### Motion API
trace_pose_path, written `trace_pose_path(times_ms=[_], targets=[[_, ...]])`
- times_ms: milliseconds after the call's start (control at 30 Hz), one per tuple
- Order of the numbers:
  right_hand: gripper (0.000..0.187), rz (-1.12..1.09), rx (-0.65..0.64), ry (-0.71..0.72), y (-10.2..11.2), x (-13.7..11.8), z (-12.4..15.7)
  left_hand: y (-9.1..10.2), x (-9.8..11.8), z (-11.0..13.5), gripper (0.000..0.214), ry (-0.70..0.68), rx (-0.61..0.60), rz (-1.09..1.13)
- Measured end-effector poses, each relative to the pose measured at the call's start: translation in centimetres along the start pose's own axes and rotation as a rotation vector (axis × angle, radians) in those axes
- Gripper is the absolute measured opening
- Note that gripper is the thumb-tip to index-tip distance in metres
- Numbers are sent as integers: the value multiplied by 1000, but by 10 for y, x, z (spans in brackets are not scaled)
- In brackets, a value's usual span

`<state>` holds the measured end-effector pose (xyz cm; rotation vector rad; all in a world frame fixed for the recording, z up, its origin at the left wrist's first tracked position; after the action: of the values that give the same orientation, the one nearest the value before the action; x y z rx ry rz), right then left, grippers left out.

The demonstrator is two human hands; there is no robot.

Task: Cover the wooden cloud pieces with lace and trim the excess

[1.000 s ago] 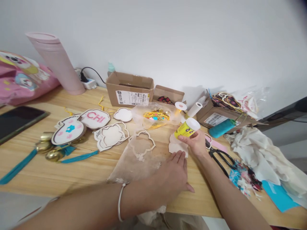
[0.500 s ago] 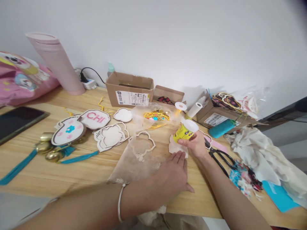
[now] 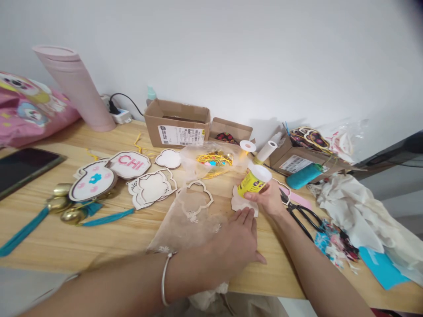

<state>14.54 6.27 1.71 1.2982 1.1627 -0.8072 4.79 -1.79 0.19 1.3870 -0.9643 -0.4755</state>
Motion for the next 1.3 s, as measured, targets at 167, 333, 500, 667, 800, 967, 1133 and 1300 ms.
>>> trace_pose_path(times_ms=[167, 333, 500, 667, 800, 967, 1133, 1300], targets=[[31, -83, 349, 33, 19, 12, -7, 6, 3, 2, 64, -72, 56, -18], [32, -205, 569, 221, 48, 4, -10, 35, -14, -2, 29, -31, 285, 205], [31, -285, 591, 299, 65, -30, 6, 59, -67, -6, 30, 120, 310, 429], [32, -128, 487, 212, 43, -35, 30, 51, -93, -11, 42, 102, 57, 435], [31, -49, 262, 94, 14, -17, 35, 38, -93, -15, 39, 103, -48, 385], [34, -16, 193, 40, 3, -7, 33, 36, -92, -15, 38, 109, -31, 319], [34, 16, 176, 47, 7, 0, 34, 36, -92, -15, 38, 77, -3, 294], [31, 55, 188, 51, 10, 0, 35, 35, -91, -15, 40, 59, 4, 282]])
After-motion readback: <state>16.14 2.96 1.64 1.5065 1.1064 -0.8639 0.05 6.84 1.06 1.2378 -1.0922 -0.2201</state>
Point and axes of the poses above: each hand's wrist, its own z-axis away from the middle knuckle, its own y-axis out of the back of the hand, x = y × z, the point moved 3 cm from there along -z, towards the middle knuckle, and after that the axes turned 12 degrees about z, right-handed, at the moved point
